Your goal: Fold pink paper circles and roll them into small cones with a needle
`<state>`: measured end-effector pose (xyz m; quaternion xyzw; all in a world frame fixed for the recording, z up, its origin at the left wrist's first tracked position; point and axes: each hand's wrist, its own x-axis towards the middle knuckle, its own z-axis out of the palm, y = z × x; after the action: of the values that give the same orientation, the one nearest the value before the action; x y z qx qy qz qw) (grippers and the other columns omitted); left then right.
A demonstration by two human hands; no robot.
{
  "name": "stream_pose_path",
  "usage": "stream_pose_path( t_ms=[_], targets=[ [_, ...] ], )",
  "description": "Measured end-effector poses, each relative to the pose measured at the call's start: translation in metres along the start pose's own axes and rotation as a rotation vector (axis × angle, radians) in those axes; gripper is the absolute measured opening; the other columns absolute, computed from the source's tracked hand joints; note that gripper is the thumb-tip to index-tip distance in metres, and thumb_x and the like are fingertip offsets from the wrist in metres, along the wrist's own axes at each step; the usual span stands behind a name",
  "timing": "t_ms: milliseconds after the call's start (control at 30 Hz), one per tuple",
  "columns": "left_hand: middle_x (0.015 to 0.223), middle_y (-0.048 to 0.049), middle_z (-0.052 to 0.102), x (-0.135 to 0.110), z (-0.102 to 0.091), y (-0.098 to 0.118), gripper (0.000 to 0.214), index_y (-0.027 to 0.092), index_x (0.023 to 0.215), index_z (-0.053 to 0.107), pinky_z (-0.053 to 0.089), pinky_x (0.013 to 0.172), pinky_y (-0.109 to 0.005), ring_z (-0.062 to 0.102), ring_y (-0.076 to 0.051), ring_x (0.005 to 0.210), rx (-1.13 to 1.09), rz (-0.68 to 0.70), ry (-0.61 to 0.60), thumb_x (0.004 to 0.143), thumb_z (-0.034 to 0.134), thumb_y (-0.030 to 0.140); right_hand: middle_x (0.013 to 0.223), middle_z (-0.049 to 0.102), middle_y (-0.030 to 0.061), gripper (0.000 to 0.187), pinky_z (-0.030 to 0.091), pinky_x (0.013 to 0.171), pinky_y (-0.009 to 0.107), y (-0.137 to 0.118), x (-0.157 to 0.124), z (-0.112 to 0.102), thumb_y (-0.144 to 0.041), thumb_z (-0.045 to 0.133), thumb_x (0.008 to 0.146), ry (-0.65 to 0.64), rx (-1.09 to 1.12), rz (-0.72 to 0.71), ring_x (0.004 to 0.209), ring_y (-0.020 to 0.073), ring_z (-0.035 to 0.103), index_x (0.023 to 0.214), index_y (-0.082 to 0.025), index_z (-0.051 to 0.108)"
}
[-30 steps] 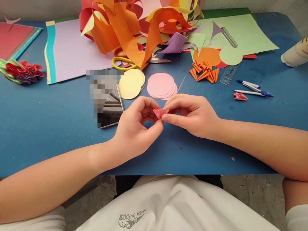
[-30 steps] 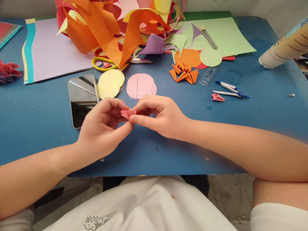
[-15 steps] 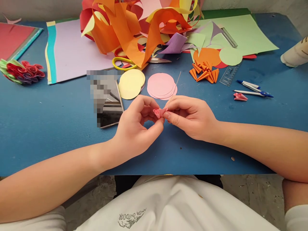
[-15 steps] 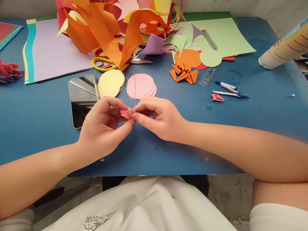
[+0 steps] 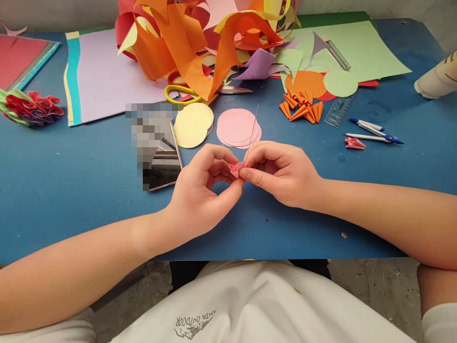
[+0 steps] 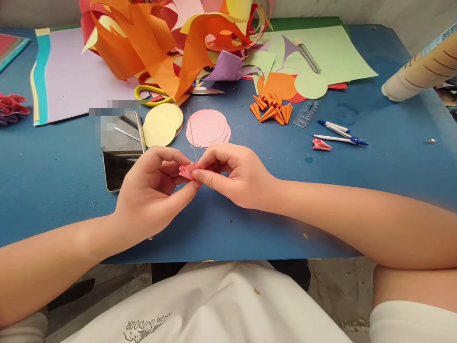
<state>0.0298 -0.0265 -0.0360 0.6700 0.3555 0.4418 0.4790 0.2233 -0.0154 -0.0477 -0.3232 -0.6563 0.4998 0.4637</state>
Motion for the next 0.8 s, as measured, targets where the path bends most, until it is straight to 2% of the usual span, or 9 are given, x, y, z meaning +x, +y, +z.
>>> stream_pose_path(
  t_ms=[133, 300, 400, 633, 800],
  targets=[
    [0.085, 0.0025, 0.067, 0.0005, -0.0003, 0.0022, 0.030, 0.022, 0.098, 0.056, 0.062, 0.074, -0.024, 0.067, -0.010, 0.075, 0.000, -0.034, 0.000, 0.080, 0.073, 0.005, 0.083, 0.072, 0.0022, 0.010, 0.055, 0.071, 0.026, -0.0002, 0.0007, -0.0007, -0.022, 0.082, 0.087, -0.011, 0.011, 0.022, 0.078, 0.0131, 0.065, 0.086, -0.017, 0.073],
    [0.080, 0.0048, 0.067, 0.0008, -0.0008, 0.0035, 0.042, 0.024, 0.106, 0.049, 0.062, 0.077, -0.027, 0.069, -0.011, 0.073, -0.052, -0.139, 0.012, 0.079, 0.073, 0.005, 0.091, 0.073, 0.0055, 0.009, 0.055, 0.072, 0.029, 0.0003, 0.0005, -0.0022, -0.026, 0.077, 0.092, -0.005, -0.071, -0.001, 0.083, 0.0154, 0.066, 0.095, -0.018, 0.078],
    [0.081, 0.0045, 0.068, 0.0005, -0.0004, 0.0025, 0.043, 0.024, 0.107, 0.048, 0.062, 0.077, -0.026, 0.068, -0.011, 0.074, -0.048, -0.165, 0.022, 0.078, 0.073, 0.005, 0.088, 0.073, 0.0058, 0.009, 0.054, 0.071, 0.029, 0.0000, -0.0003, -0.0023, -0.025, 0.074, 0.093, -0.014, -0.141, -0.030, 0.081, 0.0156, 0.065, 0.094, -0.017, 0.078],
    [0.082, 0.0037, 0.069, -0.0002, 0.0009, -0.0019, 0.037, 0.022, 0.102, 0.051, 0.061, 0.075, -0.021, 0.067, -0.008, 0.075, -0.044, -0.152, 0.012, 0.078, 0.072, 0.004, 0.081, 0.072, 0.0040, 0.014, 0.050, 0.065, 0.028, -0.0025, -0.0001, -0.0013, -0.028, 0.079, 0.090, 0.007, -0.142, 0.035, 0.076, 0.0147, 0.064, 0.083, -0.017, 0.076],
    [0.082, 0.0034, 0.067, 0.0001, 0.0008, 0.0011, 0.028, 0.021, 0.087, 0.054, 0.063, 0.074, -0.020, 0.068, -0.008, 0.077, -0.037, -0.128, 0.021, 0.077, 0.074, 0.005, 0.079, 0.071, 0.0030, 0.017, 0.051, 0.066, 0.028, -0.0012, 0.0007, -0.0035, -0.028, 0.081, 0.088, -0.008, -0.099, 0.014, 0.074, 0.0141, 0.064, 0.080, -0.017, 0.072]
  ],
)
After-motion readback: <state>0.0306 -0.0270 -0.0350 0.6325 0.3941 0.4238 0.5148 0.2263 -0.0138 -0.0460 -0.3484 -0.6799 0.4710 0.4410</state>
